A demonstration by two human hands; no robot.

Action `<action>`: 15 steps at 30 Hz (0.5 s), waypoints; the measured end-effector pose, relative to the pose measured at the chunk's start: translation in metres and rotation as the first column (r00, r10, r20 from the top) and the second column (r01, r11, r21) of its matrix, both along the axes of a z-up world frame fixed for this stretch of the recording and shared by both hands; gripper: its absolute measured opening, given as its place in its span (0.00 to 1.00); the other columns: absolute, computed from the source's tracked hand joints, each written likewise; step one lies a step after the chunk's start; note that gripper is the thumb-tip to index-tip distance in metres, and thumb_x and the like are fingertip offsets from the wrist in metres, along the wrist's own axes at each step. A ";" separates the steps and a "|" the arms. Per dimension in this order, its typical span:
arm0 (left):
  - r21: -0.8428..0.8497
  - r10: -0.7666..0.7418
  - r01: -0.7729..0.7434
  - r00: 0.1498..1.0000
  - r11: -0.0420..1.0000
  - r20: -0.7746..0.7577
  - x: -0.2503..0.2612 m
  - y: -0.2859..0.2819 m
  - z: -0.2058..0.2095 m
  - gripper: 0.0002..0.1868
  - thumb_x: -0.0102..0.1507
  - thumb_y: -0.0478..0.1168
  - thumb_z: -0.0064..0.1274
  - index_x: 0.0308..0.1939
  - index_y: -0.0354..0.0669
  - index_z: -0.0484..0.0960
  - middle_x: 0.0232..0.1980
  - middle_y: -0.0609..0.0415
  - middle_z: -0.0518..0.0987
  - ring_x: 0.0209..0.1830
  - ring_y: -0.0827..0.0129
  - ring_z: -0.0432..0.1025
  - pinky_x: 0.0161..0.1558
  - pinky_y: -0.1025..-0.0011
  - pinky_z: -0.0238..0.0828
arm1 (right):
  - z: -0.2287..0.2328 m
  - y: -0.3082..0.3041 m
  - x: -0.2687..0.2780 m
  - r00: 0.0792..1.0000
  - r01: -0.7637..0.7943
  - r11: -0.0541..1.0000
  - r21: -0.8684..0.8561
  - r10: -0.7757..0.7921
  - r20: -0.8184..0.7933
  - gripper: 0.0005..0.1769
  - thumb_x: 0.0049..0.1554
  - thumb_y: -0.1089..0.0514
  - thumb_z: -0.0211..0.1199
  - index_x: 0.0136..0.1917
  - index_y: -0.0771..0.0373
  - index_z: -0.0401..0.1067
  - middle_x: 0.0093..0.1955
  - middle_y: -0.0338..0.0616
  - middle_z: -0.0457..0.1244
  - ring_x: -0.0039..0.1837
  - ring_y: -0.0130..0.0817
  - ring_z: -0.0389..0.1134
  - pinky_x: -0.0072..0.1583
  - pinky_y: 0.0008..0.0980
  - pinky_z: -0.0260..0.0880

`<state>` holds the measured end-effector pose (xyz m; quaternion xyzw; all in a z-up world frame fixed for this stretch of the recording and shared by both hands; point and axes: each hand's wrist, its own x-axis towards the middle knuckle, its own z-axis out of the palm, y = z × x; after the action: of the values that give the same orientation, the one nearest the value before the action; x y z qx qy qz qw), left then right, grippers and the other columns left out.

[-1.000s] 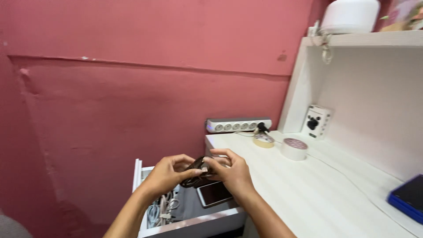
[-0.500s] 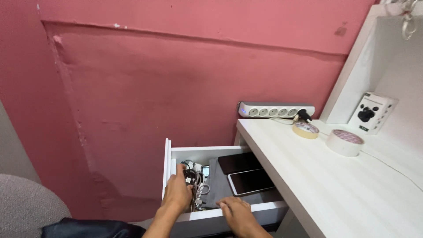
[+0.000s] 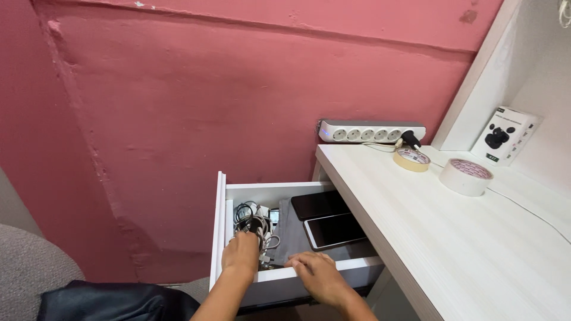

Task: Organizing various charging cables and electronic accessories on a desk and placing them into a drawer.

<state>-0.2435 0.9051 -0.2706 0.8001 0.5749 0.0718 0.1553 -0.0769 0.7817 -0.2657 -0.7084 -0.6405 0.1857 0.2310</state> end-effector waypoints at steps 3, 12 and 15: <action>0.119 -0.044 0.061 0.988 0.991 -0.146 0.000 -0.009 0.006 0.11 0.62 0.29 0.55 0.49 0.38 0.84 0.59 0.42 0.77 0.65 0.54 0.71 0.58 0.65 0.77 | 0.009 -0.003 -0.004 0.999 0.024 0.997 -0.070 -0.027 -0.037 0.21 0.63 0.47 0.48 0.58 0.51 0.79 0.68 0.33 0.66 0.73 0.38 0.59 0.76 0.41 0.49; 0.009 -0.162 0.169 0.953 0.985 -0.255 0.004 0.011 -0.012 0.38 0.73 0.42 0.36 0.77 0.22 0.36 0.69 0.35 0.64 0.78 0.49 0.45 0.75 0.47 0.31 | 0.012 -0.006 0.001 0.995 0.054 0.991 -0.120 -0.064 -0.078 0.19 0.62 0.46 0.52 0.59 0.51 0.77 0.69 0.31 0.65 0.75 0.38 0.54 0.75 0.42 0.51; 0.386 -0.091 0.100 0.995 0.917 -0.041 -0.010 -0.002 0.014 0.39 0.74 0.51 0.32 0.77 0.24 0.39 0.70 0.35 0.68 0.80 0.53 0.51 0.81 0.54 0.28 | 0.027 -0.016 0.007 0.998 -0.050 0.994 -0.093 0.055 0.044 0.17 0.62 0.47 0.55 0.60 0.54 0.74 0.64 0.41 0.66 0.70 0.43 0.61 0.74 0.41 0.56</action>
<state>-0.2538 0.9030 -0.2562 0.8429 0.5112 0.1677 -0.0090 -0.0703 0.7659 -0.2388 -0.7053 -0.6550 0.2042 0.1783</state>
